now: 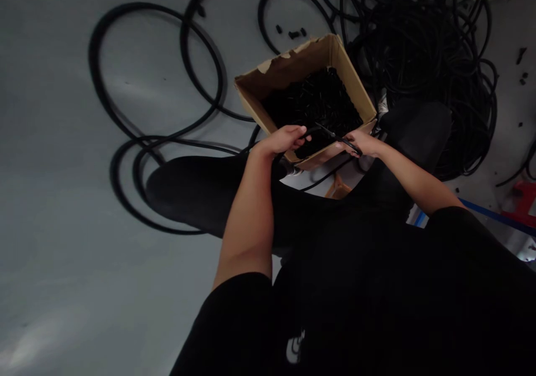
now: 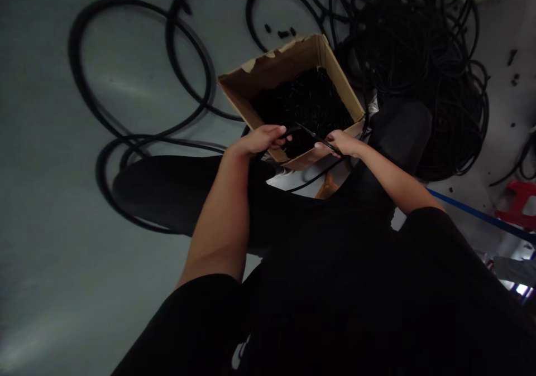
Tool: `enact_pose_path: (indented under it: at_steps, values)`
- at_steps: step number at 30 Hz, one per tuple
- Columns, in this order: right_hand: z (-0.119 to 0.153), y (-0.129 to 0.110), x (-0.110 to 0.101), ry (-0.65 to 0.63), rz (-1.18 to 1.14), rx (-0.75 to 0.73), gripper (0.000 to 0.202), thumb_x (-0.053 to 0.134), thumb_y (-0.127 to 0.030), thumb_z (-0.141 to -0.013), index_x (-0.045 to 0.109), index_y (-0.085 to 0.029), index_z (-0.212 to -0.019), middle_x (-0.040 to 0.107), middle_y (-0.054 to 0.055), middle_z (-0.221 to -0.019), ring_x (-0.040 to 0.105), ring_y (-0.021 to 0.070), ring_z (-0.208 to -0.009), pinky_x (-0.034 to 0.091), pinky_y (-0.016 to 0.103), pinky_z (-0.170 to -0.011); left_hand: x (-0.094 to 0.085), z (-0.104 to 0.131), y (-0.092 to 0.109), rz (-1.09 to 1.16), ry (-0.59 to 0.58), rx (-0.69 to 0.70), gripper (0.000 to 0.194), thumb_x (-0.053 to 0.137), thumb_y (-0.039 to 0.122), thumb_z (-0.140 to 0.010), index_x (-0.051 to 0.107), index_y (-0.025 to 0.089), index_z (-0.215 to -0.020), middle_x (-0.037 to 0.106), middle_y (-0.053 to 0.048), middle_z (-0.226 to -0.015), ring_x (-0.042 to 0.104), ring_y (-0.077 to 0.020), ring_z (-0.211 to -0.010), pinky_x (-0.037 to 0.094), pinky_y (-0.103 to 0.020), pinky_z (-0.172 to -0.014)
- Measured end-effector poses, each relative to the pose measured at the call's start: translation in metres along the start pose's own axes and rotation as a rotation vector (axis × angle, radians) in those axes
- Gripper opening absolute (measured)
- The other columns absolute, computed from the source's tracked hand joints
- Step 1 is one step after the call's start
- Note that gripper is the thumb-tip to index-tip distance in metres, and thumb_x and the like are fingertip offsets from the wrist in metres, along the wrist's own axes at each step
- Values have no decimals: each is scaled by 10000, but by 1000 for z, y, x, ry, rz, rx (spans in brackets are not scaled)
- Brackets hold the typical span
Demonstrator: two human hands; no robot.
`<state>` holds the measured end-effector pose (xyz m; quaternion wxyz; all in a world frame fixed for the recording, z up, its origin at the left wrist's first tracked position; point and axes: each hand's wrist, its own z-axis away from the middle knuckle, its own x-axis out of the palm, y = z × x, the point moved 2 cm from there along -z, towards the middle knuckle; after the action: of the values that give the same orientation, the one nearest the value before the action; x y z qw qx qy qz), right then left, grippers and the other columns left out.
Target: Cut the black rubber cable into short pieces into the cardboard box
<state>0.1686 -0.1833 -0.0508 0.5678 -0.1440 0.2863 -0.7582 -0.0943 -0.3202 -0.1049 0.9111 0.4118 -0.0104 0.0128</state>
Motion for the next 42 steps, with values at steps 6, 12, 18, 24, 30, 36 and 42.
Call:
enact_pose_path:
  at_steps: [6, 12, 18, 24, 30, 36, 42]
  values:
    - [-6, 6, 1, -14, -33, -28, 689, 1099, -611, -1098, 573, -235, -859, 590, -50, -668, 499, 80, -558, 398, 168, -479, 13, 3, 2, -62, -162, -5, 523, 870, 695, -1088, 777, 224, -879, 527, 3, -702, 465, -150, -632, 399, -236, -587]
    - [0, 0, 1, 0, -32, 5, 740, 1133, -608, -1061, 517, -263, -841, 538, -66, -627, 469, 90, -533, 389, 192, -457, 10, 0, -1, -29, -96, 39, 579, 852, 742, -1124, 748, 229, -877, 467, 26, -672, 411, -152, -612, 374, -270, -597]
    - [-4, 5, 2, 51, -43, 6, 703, 1106, -575, -1089, 524, -262, -850, 546, -56, -637, 481, 103, -559, 398, 209, -495, -1, -9, -13, 35, -41, 71, 557, 833, 725, -1137, 721, 231, -907, 461, 36, -692, 409, -149, -618, 363, -285, -623]
    - [-11, 12, 0, 88, -18, -67, 637, 1042, -611, -1132, 552, -256, -933, 534, -51, -765, 531, 136, -696, 430, 234, -592, 3, -14, -13, 126, 68, 110, 274, 793, 478, -1143, 703, 226, -1085, 564, 37, -793, 503, -147, -675, 452, -259, -666]
    - [-14, 2, 7, 68, 2, -117, 635, 1057, -591, -1109, 531, -267, -960, 481, -60, -806, 499, 155, -753, 394, 276, -634, 20, -12, 2, 185, 49, 170, 377, 856, 552, -1145, 645, 245, -1085, 556, 52, -793, 491, -132, -675, 446, -244, -653]
    - [-22, 1, 7, 94, -44, -146, 705, 1079, -736, -1038, 551, -270, -1004, 526, -50, -862, 543, 163, -801, 452, 269, -678, 31, -11, 10, 199, -19, 195, 458, 882, 644, -1135, 658, 248, -1077, 515, 59, -752, 461, -131, -641, 408, -234, -603]
    - [-26, 3, 7, 80, -14, -143, 749, 1055, -822, -1020, 559, -263, -973, 559, -23, -913, 573, 169, -844, 461, 263, -691, 32, -11, 6, 267, -90, 157, 496, 926, 648, -1096, 666, 234, -1011, 456, 56, -751, 410, -125, -624, 335, -239, -582]
